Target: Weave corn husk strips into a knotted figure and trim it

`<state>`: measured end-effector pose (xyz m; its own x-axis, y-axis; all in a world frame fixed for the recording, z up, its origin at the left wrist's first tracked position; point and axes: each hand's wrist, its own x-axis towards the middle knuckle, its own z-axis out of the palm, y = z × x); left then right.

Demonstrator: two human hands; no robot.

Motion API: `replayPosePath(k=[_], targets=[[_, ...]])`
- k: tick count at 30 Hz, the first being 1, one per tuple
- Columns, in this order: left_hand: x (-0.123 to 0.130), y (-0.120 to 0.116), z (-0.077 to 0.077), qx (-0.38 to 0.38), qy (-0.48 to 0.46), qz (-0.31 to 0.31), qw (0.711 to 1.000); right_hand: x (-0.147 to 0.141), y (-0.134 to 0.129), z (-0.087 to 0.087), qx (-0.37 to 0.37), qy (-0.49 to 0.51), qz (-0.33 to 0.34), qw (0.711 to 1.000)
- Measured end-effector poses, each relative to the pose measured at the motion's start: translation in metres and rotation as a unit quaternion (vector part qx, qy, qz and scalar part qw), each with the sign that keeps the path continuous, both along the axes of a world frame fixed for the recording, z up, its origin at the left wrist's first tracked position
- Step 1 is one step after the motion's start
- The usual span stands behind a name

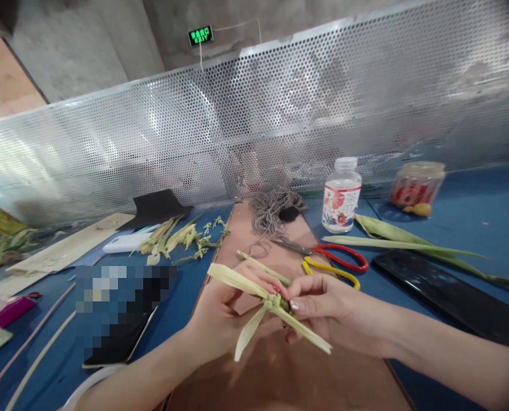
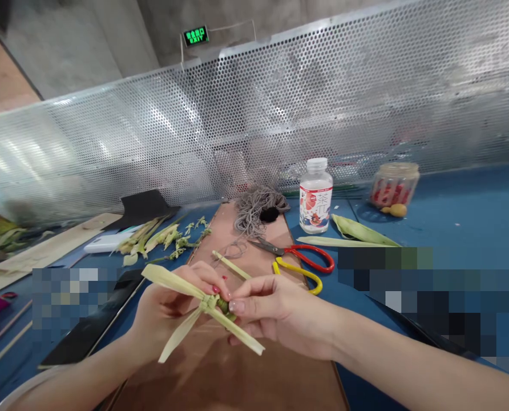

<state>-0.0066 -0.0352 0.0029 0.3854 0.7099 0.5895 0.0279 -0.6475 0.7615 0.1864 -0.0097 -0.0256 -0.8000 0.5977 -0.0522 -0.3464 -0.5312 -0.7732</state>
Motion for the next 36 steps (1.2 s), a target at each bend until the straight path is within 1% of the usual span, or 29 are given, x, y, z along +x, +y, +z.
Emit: replayPosePath(k=[3,6,8,10,12,13,17,21,24,26,28,30,33,36], targets=[[0.002,0.0,0.001,-0.052,-0.015,0.001,0.999,-0.002,-0.001,0.001,0.001,0.002,-0.007,1.0],[0.002,0.001,0.003,-0.118,-0.023,0.022,0.992,-0.003,-0.002,0.004,0.026,-0.005,-0.063,0.998],[0.0,0.003,0.004,-0.147,-0.026,0.053,0.987,-0.001,0.0,0.008,0.082,-0.022,-0.099,0.991],[-0.001,0.006,0.005,-0.152,-0.015,0.093,0.984,0.002,0.002,0.013,0.157,-0.056,-0.138,0.976],[-0.002,0.008,0.006,-0.146,0.008,0.13,0.981,0.005,0.005,0.019,0.222,-0.1,-0.189,0.951],[-0.002,0.008,0.006,-0.149,0.024,0.136,0.979,0.007,0.005,0.021,0.252,-0.123,-0.212,0.936],[0.003,0.003,0.002,-0.199,0.056,0.072,0.976,0.008,0.002,0.026,0.38,-0.19,-0.262,0.866],[0.006,-0.003,0.001,-0.186,0.065,0.073,0.978,0.006,-0.004,0.023,0.506,-0.211,-0.3,0.781],[0.006,-0.003,0.002,-0.176,0.074,0.069,0.979,0.004,-0.007,0.022,0.558,-0.205,-0.33,0.733],[0.006,-0.003,0.003,-0.176,0.069,0.065,0.98,0.003,-0.007,0.021,0.577,-0.198,-0.343,0.714],[0.006,-0.003,0.002,-0.18,0.063,0.062,0.98,0.003,-0.005,0.021,0.587,-0.192,-0.345,0.707],[0.006,-0.003,0.001,-0.184,0.064,0.062,0.979,0.003,-0.004,0.02,0.593,-0.186,-0.337,0.707],[0.005,-0.003,0.0,-0.188,0.069,0.065,0.978,0.005,-0.002,0.021,0.594,-0.175,-0.325,0.715],[0.005,-0.003,-0.001,-0.19,0.077,0.075,0.976,0.007,-0.002,0.023,0.584,-0.184,-0.306,0.729]])
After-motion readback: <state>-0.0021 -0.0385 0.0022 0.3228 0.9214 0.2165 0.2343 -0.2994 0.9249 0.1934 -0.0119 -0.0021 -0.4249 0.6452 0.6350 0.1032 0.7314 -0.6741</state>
